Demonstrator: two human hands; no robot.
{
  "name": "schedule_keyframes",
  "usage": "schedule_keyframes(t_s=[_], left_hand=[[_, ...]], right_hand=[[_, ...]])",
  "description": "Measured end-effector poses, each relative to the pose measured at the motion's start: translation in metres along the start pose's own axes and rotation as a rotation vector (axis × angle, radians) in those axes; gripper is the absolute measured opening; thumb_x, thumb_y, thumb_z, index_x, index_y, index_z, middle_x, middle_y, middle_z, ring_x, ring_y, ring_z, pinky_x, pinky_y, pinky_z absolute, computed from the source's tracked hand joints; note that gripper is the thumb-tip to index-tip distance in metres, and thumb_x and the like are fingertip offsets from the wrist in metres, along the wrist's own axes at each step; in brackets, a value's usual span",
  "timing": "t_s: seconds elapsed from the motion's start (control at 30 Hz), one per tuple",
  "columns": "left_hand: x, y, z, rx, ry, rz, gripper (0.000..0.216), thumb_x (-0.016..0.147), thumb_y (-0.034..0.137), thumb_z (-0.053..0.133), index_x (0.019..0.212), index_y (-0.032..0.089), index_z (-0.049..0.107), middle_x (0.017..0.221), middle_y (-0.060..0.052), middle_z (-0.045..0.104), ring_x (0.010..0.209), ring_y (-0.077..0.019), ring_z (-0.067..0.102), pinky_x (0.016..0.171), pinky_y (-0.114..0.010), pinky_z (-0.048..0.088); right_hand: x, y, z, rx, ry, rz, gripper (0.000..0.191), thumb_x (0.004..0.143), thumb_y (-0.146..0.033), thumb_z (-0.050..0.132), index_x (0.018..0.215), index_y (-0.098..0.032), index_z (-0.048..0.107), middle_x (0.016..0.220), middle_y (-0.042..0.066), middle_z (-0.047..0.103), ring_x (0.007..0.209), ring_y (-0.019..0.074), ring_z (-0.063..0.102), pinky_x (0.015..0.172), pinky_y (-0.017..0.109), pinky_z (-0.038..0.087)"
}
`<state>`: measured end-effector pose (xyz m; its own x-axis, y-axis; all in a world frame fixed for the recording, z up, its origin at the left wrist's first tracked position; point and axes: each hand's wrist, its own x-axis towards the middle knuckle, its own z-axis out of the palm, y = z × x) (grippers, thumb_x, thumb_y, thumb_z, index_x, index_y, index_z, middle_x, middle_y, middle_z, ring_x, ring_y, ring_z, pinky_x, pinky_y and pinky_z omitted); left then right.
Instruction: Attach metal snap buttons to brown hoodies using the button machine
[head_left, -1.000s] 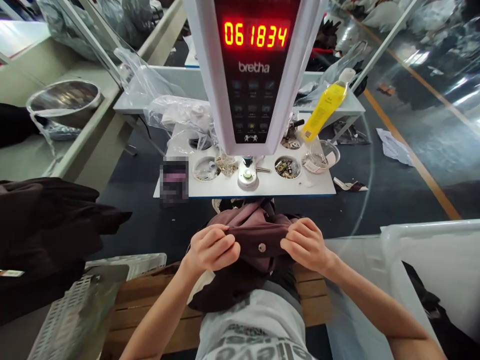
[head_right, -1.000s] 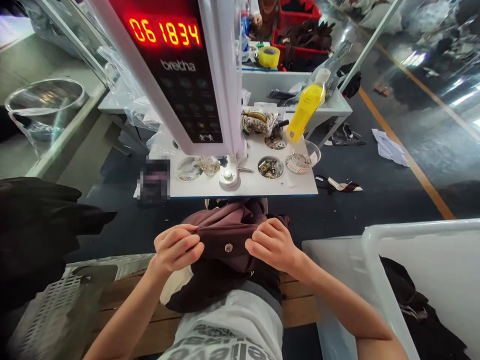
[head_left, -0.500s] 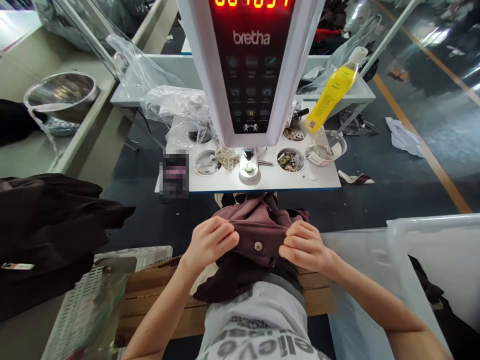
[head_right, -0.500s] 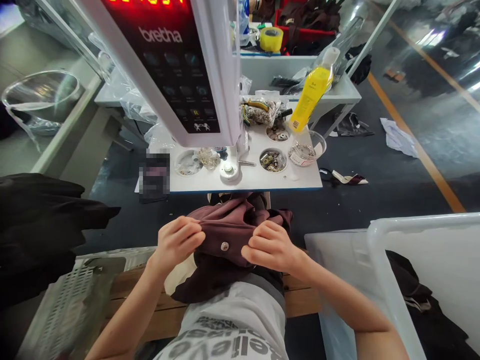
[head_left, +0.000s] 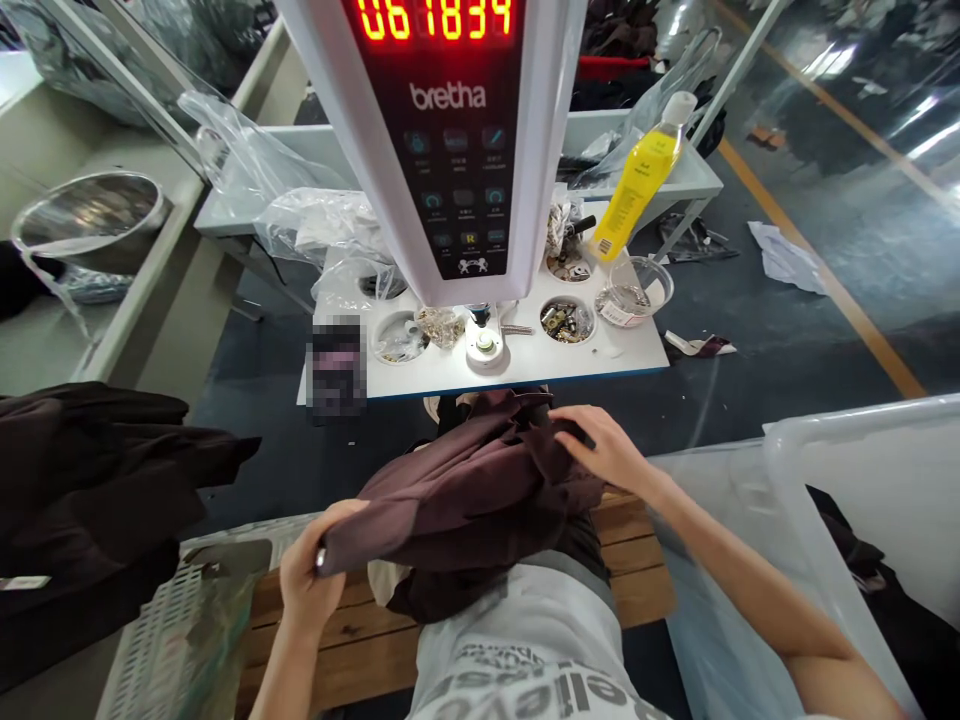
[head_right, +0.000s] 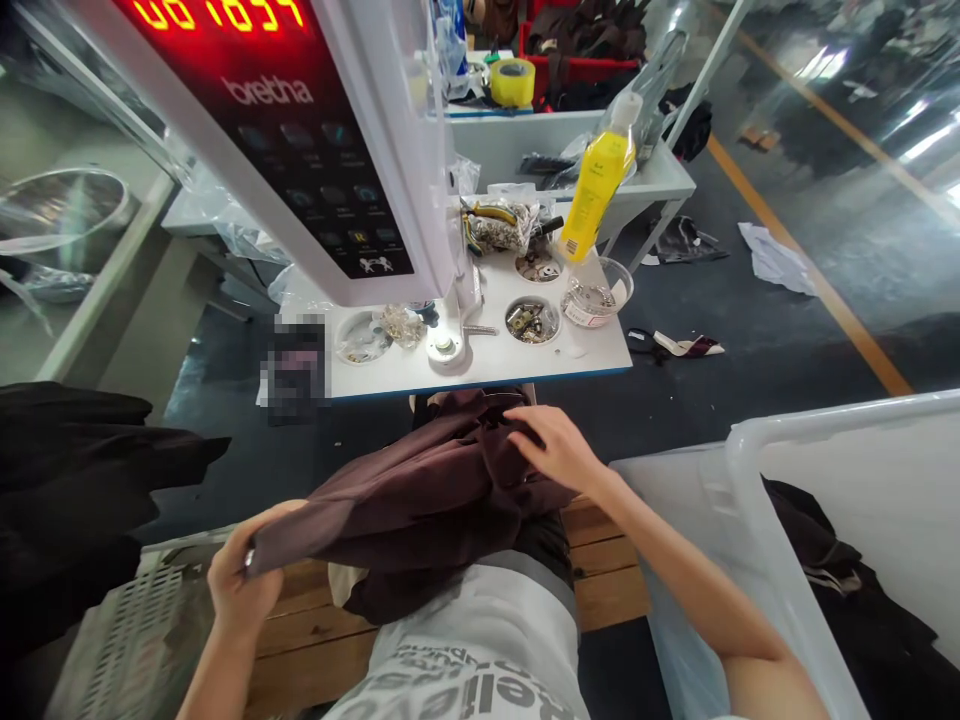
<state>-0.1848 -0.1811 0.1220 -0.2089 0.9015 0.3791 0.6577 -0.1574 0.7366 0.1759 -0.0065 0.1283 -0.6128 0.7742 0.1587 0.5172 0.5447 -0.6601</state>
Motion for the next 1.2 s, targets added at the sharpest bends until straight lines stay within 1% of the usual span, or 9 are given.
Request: schedule_keyframes(t_s=[0.17,0.33,0.53,0.67,0.77,0.9,1.0,1.1,1.2], left_hand=[[-0.019,-0.043,0.011,0.127,0.167,-0.469,0.027,0.078,0.033,0.048,0.094,0.016,0.06,0.093,-0.007,0.067,0.087,-0.0194,0.063,0.078,-0.029,0.051],[-0.013,-0.047,0.001,0.068,-0.151,-0.436,0.034,0.075,0.035,0.05,0.101,0.016,0.061,0.098,-0.007,0.068,0.09,-0.0197,0.063,0.081,-0.028,0.05],[0.017,-0.023,-0.007,0.055,-0.146,-0.333,0.027,0.073,0.031,0.053,0.091,0.016,0.065,0.084,-0.004,0.07,0.076,-0.0168,0.065,0.07,-0.023,0.051],[0.037,-0.007,0.0,0.055,0.132,-0.273,0.022,0.073,0.025,0.054,0.088,0.015,0.065,0.082,-0.004,0.069,0.077,-0.0155,0.063,0.072,-0.022,0.049],[0.055,0.006,0.002,0.034,0.277,-0.295,0.02,0.073,0.028,0.056,0.086,0.015,0.065,0.081,-0.003,0.067,0.077,-0.0142,0.06,0.073,-0.022,0.047],[0.089,0.034,0.004,-0.176,0.18,-0.413,0.022,0.07,0.032,0.061,0.084,0.015,0.066,0.08,-0.001,0.067,0.075,-0.0139,0.059,0.07,-0.021,0.046],[0.115,0.071,0.018,-0.443,0.066,-0.502,0.02,0.066,0.029,0.065,0.081,0.016,0.065,0.075,0.001,0.065,0.069,-0.0128,0.058,0.062,-0.02,0.045],[0.123,0.117,0.053,-0.759,-0.326,-0.659,0.015,0.069,0.024,0.061,0.082,0.016,0.062,0.072,0.001,0.064,0.066,-0.0128,0.059,0.058,-0.02,0.045],[0.107,0.161,0.104,-0.918,-0.65,-0.744,0.02,0.076,0.019,0.053,0.095,0.016,0.057,0.083,-0.003,0.065,0.077,-0.0152,0.062,0.068,-0.025,0.05]], right_hand=[[-0.012,0.059,0.039,0.311,-0.424,0.176,0.08,0.072,-0.045,0.064,0.139,-0.023,0.026,0.132,0.01,0.048,0.116,0.0248,0.051,0.097,0.04,0.042],[-0.005,0.051,0.074,0.121,-0.196,0.238,0.106,0.065,-0.045,0.069,0.144,-0.021,0.002,0.144,0.016,0.026,0.133,0.0316,0.026,0.106,0.051,0.027],[0.026,0.014,0.054,-0.169,-0.145,-0.139,0.071,0.072,-0.026,0.059,0.137,-0.025,0.031,0.14,0.011,0.035,0.13,0.0274,0.03,0.108,0.051,0.014],[0.014,-0.011,0.034,-0.227,-0.034,-0.419,0.021,0.073,-0.011,0.049,0.09,-0.02,0.058,0.086,0.002,0.065,0.082,0.0149,0.058,0.098,0.042,0.03],[-0.009,-0.028,0.006,-0.179,0.279,-0.378,0.009,0.072,-0.01,0.05,0.07,-0.019,0.05,0.068,-0.001,0.059,0.062,0.0124,0.051,0.08,0.036,0.038],[-0.037,-0.037,-0.027,0.057,0.499,0.019,0.009,0.075,-0.013,0.048,0.069,-0.019,0.048,0.063,-0.002,0.051,0.062,0.013,0.05,0.063,0.028,0.041],[-0.052,-0.031,-0.034,0.244,0.1,0.307,0.009,0.079,-0.017,0.044,0.077,-0.019,0.053,0.068,-0.001,0.056,0.065,0.0138,0.055,0.055,0.023,0.043],[-0.068,-0.024,-0.035,0.257,-0.342,0.282,0.04,0.075,-0.022,0.056,0.114,-0.02,0.051,0.102,0.005,0.062,0.09,0.0201,0.059,0.075,0.031,0.05],[-0.086,-0.016,-0.027,0.257,-0.398,0.199,0.089,0.06,-0.033,0.076,0.136,-0.02,0.032,0.128,0.011,0.049,0.11,0.0272,0.052,0.087,0.037,0.048]])
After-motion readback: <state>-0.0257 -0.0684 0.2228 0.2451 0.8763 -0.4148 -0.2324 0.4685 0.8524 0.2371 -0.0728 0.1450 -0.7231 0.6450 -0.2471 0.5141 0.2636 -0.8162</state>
